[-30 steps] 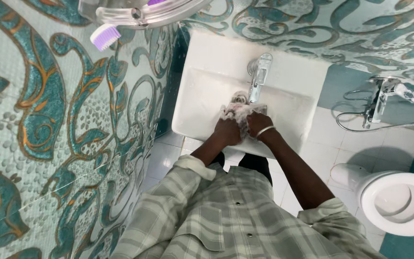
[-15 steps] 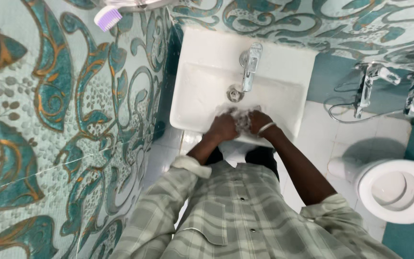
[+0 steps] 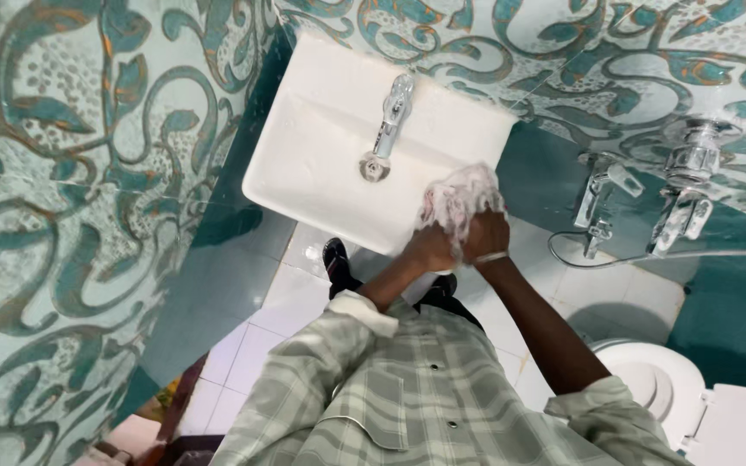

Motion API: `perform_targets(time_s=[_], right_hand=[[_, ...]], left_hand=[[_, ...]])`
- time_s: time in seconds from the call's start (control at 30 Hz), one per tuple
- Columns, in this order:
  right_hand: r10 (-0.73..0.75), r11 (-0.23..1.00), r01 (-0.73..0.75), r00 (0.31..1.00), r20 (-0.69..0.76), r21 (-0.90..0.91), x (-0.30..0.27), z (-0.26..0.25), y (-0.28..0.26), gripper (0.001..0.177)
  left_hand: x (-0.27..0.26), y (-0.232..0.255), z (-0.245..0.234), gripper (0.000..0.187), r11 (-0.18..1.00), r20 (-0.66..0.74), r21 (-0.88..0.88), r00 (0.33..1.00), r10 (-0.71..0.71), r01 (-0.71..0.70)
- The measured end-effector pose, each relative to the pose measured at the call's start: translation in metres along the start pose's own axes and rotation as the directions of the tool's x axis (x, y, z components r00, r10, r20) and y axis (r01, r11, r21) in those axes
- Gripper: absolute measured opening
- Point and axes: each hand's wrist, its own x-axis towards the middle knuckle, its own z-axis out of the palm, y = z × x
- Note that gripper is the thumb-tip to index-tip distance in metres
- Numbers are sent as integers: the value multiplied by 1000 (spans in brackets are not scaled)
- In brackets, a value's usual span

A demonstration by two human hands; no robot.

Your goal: The person cleans a bathroom faucet and the surrounding wall area using a soapy cloth by hand, repeatedly scrubbing the metal fixtures and tiled surfaces.

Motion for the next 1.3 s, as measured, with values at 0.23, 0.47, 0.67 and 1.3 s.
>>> perform_targets(time_s=[0.23, 0.47, 0.67, 1.3], right_hand=[[29, 793, 17, 997, -66, 609, 71, 74, 69, 43], [-106, 840, 240, 952, -288, 487, -43, 152, 70, 61], [-192, 746, 252, 968, -163, 616, -5, 69, 30, 42], [-675, 735, 631, 715, 184, 247, -78, -39, -73, 46]], left_hand=[[56, 29, 11, 54, 932, -248, -141, 900, -359, 334], [-27, 59, 87, 37, 904, -413, 84, 841, -351, 418], [-13, 50, 55, 34, 853, -393, 24, 789, -472, 522], [-130, -48, 43, 22, 908, -513, -193, 751, -416, 371]])
